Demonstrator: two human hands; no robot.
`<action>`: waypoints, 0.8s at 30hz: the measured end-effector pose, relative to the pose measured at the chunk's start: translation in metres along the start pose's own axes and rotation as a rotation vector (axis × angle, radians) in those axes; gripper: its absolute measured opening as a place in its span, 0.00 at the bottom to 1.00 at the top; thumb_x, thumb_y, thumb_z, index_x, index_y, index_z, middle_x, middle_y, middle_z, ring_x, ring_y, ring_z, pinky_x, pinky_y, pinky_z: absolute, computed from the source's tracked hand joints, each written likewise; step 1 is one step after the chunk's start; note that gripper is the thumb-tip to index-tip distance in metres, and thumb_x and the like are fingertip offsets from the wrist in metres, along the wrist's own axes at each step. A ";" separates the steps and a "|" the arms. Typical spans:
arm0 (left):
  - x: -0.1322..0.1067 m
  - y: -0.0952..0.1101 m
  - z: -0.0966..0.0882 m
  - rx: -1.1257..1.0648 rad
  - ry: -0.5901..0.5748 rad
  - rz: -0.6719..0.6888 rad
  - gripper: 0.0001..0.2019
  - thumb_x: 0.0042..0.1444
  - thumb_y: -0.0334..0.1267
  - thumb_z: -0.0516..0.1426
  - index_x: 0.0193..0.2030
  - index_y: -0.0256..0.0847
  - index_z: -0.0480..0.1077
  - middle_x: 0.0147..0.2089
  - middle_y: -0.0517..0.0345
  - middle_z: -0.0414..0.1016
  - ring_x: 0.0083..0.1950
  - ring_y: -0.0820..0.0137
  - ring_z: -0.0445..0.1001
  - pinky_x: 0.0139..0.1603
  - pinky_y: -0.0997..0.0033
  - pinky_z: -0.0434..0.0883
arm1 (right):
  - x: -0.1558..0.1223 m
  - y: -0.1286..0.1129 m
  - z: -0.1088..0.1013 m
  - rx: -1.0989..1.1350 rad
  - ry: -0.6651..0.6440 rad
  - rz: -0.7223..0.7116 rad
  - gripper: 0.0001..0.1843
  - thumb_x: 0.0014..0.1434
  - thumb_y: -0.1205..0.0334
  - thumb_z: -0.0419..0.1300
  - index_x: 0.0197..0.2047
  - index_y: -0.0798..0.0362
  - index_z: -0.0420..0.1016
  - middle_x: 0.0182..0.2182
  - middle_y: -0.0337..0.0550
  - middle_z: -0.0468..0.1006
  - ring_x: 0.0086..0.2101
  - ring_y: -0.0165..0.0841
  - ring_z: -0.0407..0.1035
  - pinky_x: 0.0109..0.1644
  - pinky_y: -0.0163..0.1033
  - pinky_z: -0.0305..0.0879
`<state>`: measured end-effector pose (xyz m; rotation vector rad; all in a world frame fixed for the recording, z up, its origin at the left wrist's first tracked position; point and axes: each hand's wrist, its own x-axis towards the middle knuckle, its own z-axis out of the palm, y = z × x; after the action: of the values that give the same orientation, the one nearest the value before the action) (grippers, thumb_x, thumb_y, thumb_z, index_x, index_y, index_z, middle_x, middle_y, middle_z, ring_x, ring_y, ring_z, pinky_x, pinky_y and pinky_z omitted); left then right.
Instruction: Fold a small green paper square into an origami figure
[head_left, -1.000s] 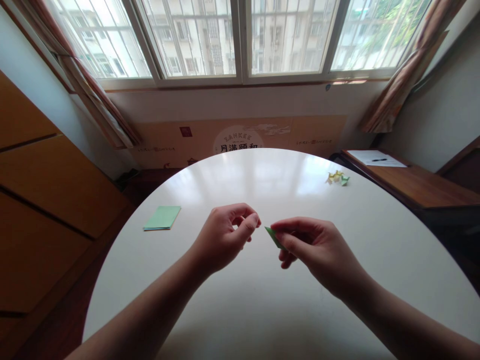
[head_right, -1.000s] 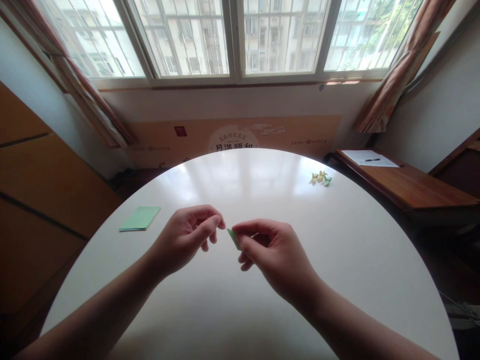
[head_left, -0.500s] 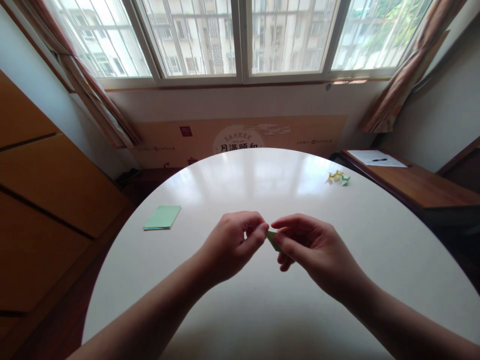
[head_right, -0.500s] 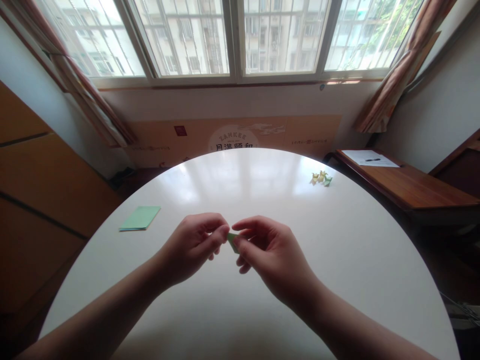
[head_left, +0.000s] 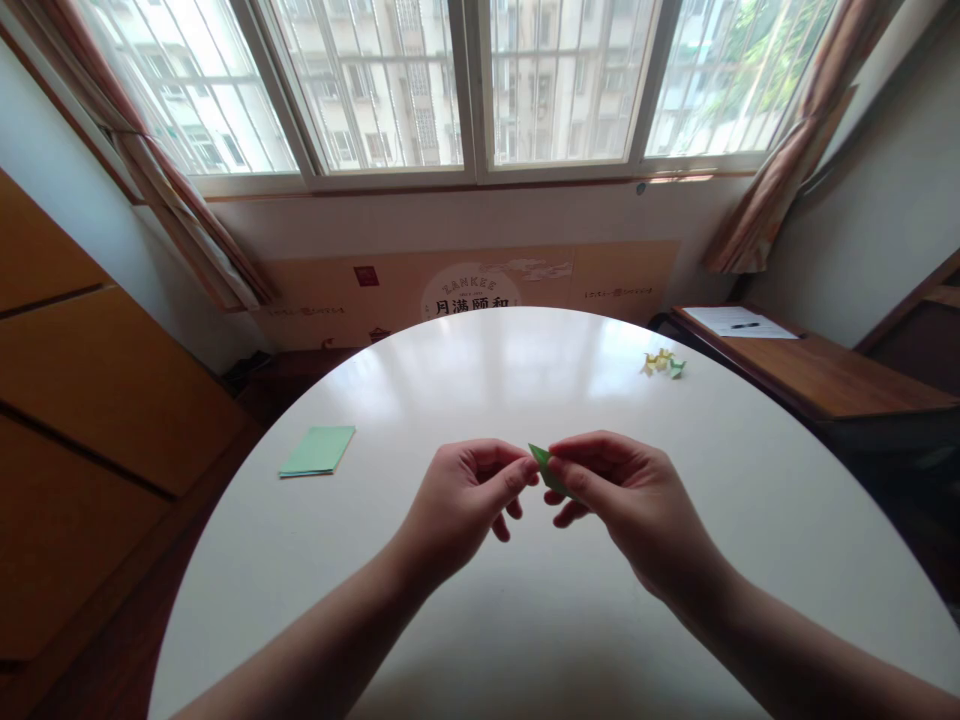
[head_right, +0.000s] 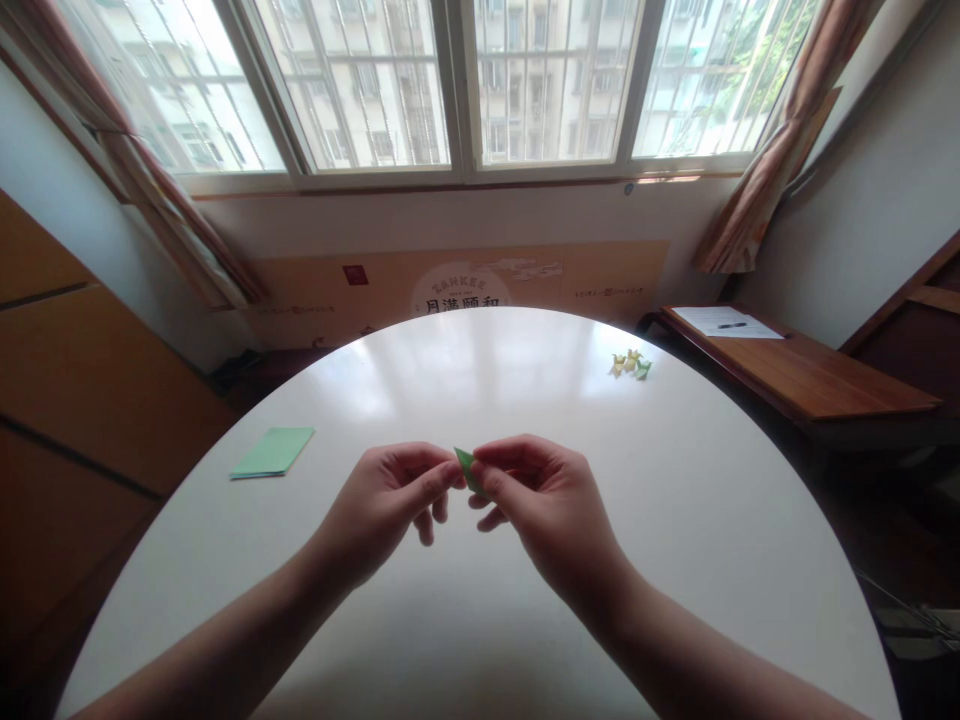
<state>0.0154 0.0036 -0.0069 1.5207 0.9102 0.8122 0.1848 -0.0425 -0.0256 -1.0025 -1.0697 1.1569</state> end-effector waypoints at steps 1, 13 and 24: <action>0.001 -0.001 0.000 -0.024 0.003 -0.013 0.11 0.55 0.43 0.63 0.34 0.34 0.78 0.24 0.58 0.73 0.23 0.74 0.69 0.16 0.80 0.69 | 0.000 0.000 0.000 -0.002 -0.002 0.003 0.13 0.53 0.54 0.72 0.38 0.53 0.83 0.30 0.45 0.84 0.29 0.37 0.78 0.27 0.39 0.79; 0.003 -0.003 -0.001 -0.179 -0.014 -0.069 0.10 0.55 0.41 0.64 0.31 0.35 0.77 0.21 0.60 0.73 0.20 0.76 0.68 0.16 0.81 0.67 | -0.002 0.001 0.002 -0.043 -0.013 -0.036 0.10 0.53 0.56 0.72 0.36 0.52 0.84 0.29 0.45 0.84 0.27 0.35 0.77 0.27 0.37 0.78; 0.002 -0.004 -0.002 -0.095 0.027 -0.035 0.07 0.53 0.37 0.62 0.29 0.34 0.74 0.19 0.62 0.71 0.20 0.76 0.68 0.16 0.80 0.68 | -0.003 0.005 0.004 -0.031 -0.055 -0.057 0.08 0.55 0.57 0.71 0.36 0.52 0.85 0.27 0.44 0.83 0.27 0.34 0.76 0.27 0.36 0.77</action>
<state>0.0144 0.0060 -0.0105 1.4110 0.9034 0.8403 0.1799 -0.0446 -0.0300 -0.9626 -1.1563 1.1300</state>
